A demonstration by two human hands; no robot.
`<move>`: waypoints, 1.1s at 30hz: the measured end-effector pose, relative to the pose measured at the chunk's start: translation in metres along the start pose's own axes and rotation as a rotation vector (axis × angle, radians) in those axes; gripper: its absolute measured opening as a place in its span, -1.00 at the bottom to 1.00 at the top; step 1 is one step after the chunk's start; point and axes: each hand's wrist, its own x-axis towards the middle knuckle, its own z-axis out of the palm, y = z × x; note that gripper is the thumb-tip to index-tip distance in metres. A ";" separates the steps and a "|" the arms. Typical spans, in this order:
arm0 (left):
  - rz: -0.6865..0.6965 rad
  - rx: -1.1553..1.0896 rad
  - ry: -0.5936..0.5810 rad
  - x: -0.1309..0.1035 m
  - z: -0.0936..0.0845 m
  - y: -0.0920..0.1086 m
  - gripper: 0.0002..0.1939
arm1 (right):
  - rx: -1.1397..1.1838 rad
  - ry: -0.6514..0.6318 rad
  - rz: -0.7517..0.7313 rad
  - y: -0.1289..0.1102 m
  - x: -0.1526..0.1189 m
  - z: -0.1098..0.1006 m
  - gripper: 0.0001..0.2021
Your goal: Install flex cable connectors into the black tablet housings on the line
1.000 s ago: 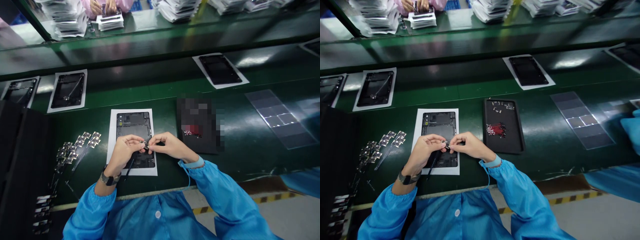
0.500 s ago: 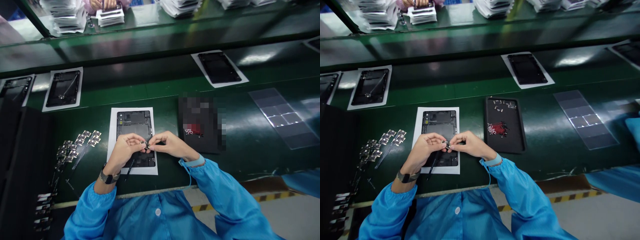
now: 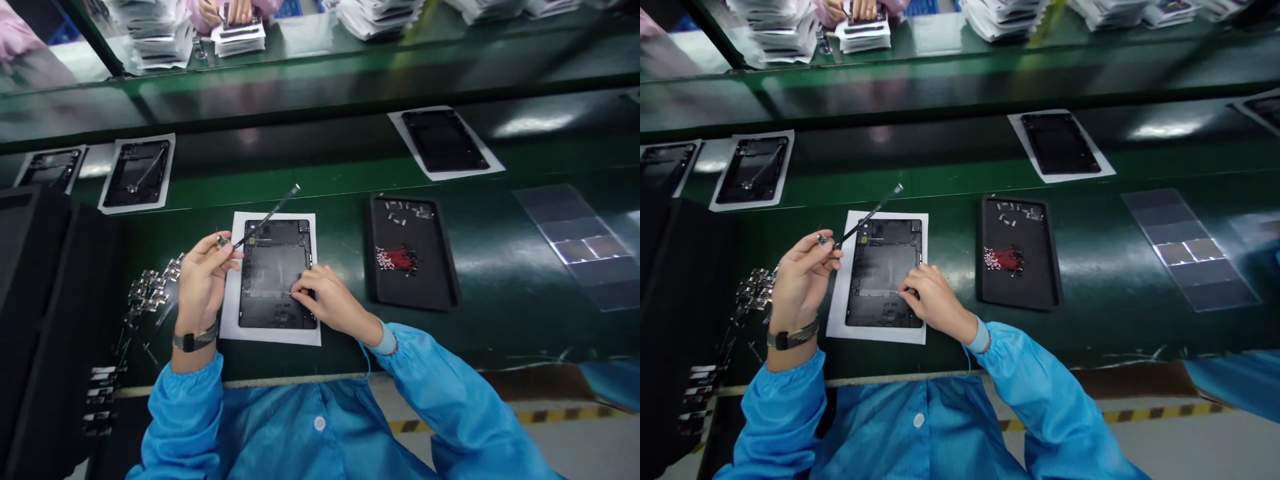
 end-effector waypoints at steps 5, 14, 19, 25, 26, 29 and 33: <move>-0.135 0.134 -0.153 -0.004 0.012 -0.020 -0.80 | 0.235 0.003 0.015 0.003 -0.002 -0.004 -0.89; -0.429 0.402 -0.538 -0.013 0.019 -0.038 -0.81 | 0.466 0.000 0.084 0.007 -0.004 -0.004 -0.87; -0.456 0.452 -0.571 -0.011 0.016 -0.044 -0.79 | 0.509 -0.055 0.091 0.010 -0.005 -0.007 -0.84; -0.448 0.490 -0.568 -0.012 0.017 -0.040 -0.82 | 0.528 -0.065 0.117 0.010 -0.005 -0.009 -0.83; -0.448 0.494 -0.560 -0.012 0.018 -0.039 -0.83 | 0.532 -0.065 0.121 0.010 -0.005 -0.009 -0.83; -0.440 0.499 -0.530 -0.015 0.021 -0.038 -0.83 | 0.547 -0.069 0.133 0.009 -0.005 -0.009 -0.85; -0.433 0.488 -0.477 -0.020 0.023 -0.037 -0.79 | 0.556 -0.067 0.143 0.009 -0.005 -0.009 -0.87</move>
